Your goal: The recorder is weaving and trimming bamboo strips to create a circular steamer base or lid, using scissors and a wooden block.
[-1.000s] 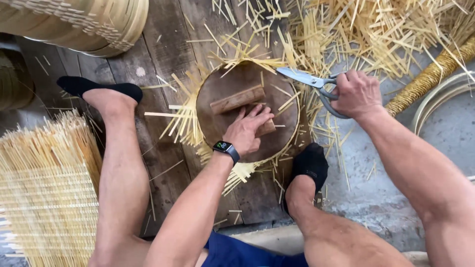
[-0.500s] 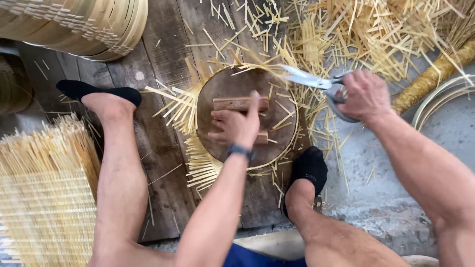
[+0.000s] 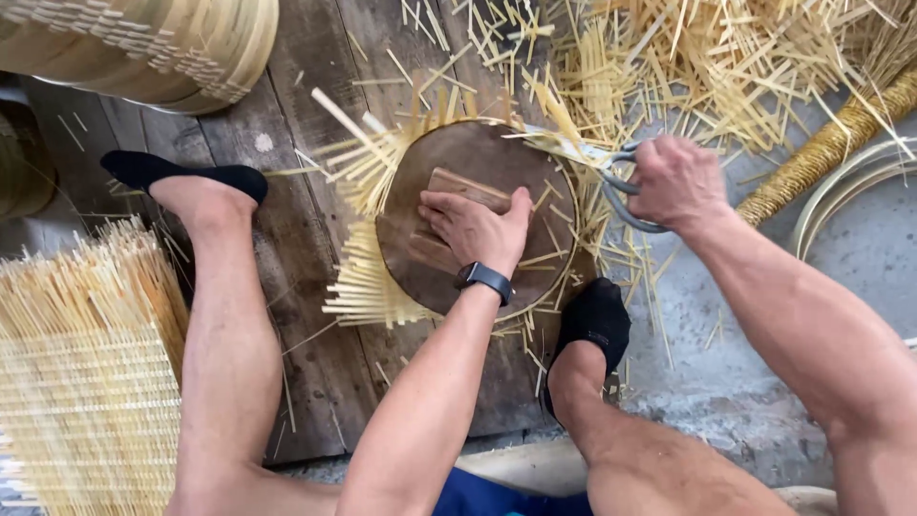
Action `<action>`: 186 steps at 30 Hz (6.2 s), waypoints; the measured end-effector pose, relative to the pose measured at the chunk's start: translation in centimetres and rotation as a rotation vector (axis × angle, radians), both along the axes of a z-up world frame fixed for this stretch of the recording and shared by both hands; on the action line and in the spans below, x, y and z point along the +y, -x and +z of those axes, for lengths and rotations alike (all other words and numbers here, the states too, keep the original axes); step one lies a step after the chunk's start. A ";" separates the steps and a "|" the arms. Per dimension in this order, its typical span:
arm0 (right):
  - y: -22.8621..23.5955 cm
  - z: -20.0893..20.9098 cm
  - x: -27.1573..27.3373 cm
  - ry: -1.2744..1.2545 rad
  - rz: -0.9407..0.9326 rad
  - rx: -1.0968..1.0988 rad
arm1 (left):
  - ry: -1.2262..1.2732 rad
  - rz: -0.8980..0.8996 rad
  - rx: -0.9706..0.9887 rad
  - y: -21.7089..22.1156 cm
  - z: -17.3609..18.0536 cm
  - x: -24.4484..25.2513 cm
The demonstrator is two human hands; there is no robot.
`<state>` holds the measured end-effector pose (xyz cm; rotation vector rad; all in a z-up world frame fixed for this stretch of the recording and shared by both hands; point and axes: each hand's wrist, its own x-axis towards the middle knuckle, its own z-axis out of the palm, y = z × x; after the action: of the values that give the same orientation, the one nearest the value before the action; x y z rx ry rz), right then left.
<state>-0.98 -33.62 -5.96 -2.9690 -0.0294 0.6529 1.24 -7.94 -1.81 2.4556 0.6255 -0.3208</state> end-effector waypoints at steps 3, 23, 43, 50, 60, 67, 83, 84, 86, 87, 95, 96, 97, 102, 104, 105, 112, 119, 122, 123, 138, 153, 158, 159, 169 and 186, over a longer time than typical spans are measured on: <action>-0.1 0.1 0.3 0.037 0.024 -0.159 | -0.007 -0.081 0.007 0.7 0.4 0.1; -1.7 -0.8 -0.6 0.083 0.144 -0.022 | 0.076 -0.509 -0.014 1.9 1.5 2.8; -2.9 -1.0 2.3 0.156 0.219 -0.367 | 0.169 -0.958 0.085 0.8 3.0 4.9; 0.8 -2.9 -0.5 0.026 0.078 -0.231 | 0.184 -0.923 -0.039 2.8 -0.1 5.3; -0.5 1.1 0.2 0.079 0.045 0.131 | 0.152 -1.040 0.037 2.0 0.4 6.6; -3.0 -1.7 3.4 0.231 0.230 -0.425 | 0.126 -1.129 0.103 1.7 0.9 6.5; -2.7 1.5 0.9 0.150 0.131 -0.251 | 0.066 -1.029 0.075 3.8 1.3 7.5; -1.8 0.3 -0.3 0.152 0.132 -0.251 | 0.068 -1.028 0.074 3.7 1.5 7.4; 0.3 -1.9 -2.7 0.114 0.114 -0.210 | 0.075 -1.021 0.081 3.6 1.8 7.3; 0.8 -0.8 -2.2 0.115 0.116 -0.207 | 0.078 -1.019 0.083 3.7 1.9 7.1; -0.9 0.6 3.5 0.194 0.120 -0.239 | 0.043 -1.271 0.188 3.1 2.1 8.0; -0.1 -1.0 2.0 0.199 0.116 -0.243 | 0.043 -1.276 0.181 2.8 2.1 8.0; 0.7 -2.6 0.5 0.124 0.073 -0.137 | 0.044 -1.311 0.185 2.4 2.0 7.9; 1.5 -2.0 -0.9 0.007 0.023 -0.148 | 0.040 -1.425 0.167 2.2 2.0 8.4; -0.9 0.6 1.4 0.332 0.233 -0.280 | -0.022 -1.467 0.218 1.7 2.5 8.0; -2.0 -0.5 1.6 0.332 0.229 -0.287 | -0.028 -1.470 0.212 1.4 2.4 8.0; -1.0 -0.9 -1.0 0.069 0.111 0.023 | -0.063 -1.609 0.257 0.8 2.8 9.4; -5.3 7.3 4.7 0.180 0.164 0.069 | -0.155 -1.719 0.351 0.3 3.4 9.1; -6.0 1.8 4.5 0.119 0.218 0.065 | -0.121 -1.807 0.210 0.9 1.5 11.0; -5.2 0.6 3.7 0.116 0.219 0.068 | -0.119 -1.807 0.215 0.9 1.7 11.4; -2.2 -4.0 -2.0 -0.075 -0.621 -0.159 | 0.268 -1.314 0.398 -4.6 5.2 10.4; 6.5 0.2 10.7 -0.824 -0.805 0.210 | 0.163 -0.673 0.398 -13.3 -3.0 4.2; 6.4 -0.9 10.3 -0.939 -1.005 0.284 | 0.135 -0.719 -0.347 -11.3 -8.7 5.6; 6.8 -0.5 10.4 -0.939 -1.002 0.284 | 0.134 -0.717 -0.349 -11.1 -8.2 5.7; 8.5 2.7 11.8 -0.828 -0.908 0.492 | 0.134 -0.181 0.222 -6.1 -3.8 23.3; 8.8 2.0 9.7 -1.667 -1.162 0.191 | 1.279 0.614 0.181 6.2 -4.0 21.1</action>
<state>-9.77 -23.89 -3.98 -0.9877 0.6906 0.3392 -4.94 13.17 -5.77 0.9729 0.8439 -0.4833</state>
